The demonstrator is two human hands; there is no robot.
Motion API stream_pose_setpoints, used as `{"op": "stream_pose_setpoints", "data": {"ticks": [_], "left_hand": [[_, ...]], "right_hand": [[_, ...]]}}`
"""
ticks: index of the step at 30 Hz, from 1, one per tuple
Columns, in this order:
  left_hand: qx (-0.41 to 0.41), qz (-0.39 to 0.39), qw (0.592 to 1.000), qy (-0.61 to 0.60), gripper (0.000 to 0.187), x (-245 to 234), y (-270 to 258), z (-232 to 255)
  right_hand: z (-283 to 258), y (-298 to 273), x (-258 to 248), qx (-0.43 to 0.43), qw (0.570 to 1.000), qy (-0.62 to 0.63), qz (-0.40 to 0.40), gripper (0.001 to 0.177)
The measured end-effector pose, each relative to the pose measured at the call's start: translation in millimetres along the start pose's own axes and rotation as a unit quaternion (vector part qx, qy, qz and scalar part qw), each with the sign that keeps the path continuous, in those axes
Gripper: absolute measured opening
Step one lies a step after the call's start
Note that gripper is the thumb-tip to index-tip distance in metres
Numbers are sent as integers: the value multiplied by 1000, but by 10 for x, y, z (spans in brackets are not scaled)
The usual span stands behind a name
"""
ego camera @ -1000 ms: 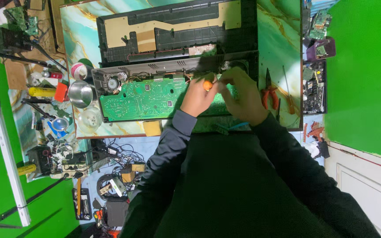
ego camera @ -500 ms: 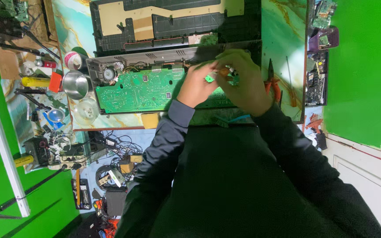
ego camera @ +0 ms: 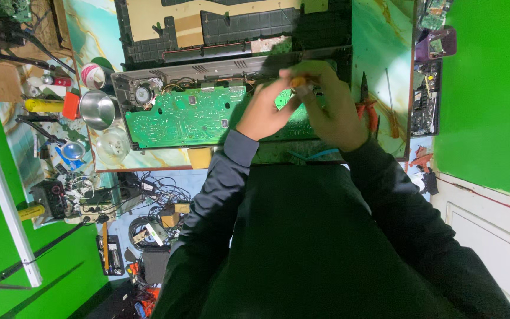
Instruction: The person works on a disassembled electronic device, using a screwdriver to remove screws from a green circuit board. They then use pliers to cut a wire and continue to manipulate components on the board.
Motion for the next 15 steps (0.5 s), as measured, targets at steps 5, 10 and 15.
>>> {"op": "stream_pose_setpoints", "data": {"ticks": [5,10,15], "left_hand": [[77,35,993,-85,34,20,-40,-51],[63,54,996,-19,29,51,-39,-120],[-66,3,998,-5,23,-20,-52,-5]], "right_hand": [[-79,13,-75,-76,988,-132,26,27],[-123,7,-62,-47,983,-175,42,28],[-197,70,-100,-8,996,-84,-10,31]]}}
Point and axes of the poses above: each hand's wrist, its own y-axis towards the middle knuckle, its own x-axis out of the palm, z = x × y, the point moved 3 cm from there along y, towards the middle knuckle, and after that the axes turned 11 degrees about -y, right-handed, at the moved point
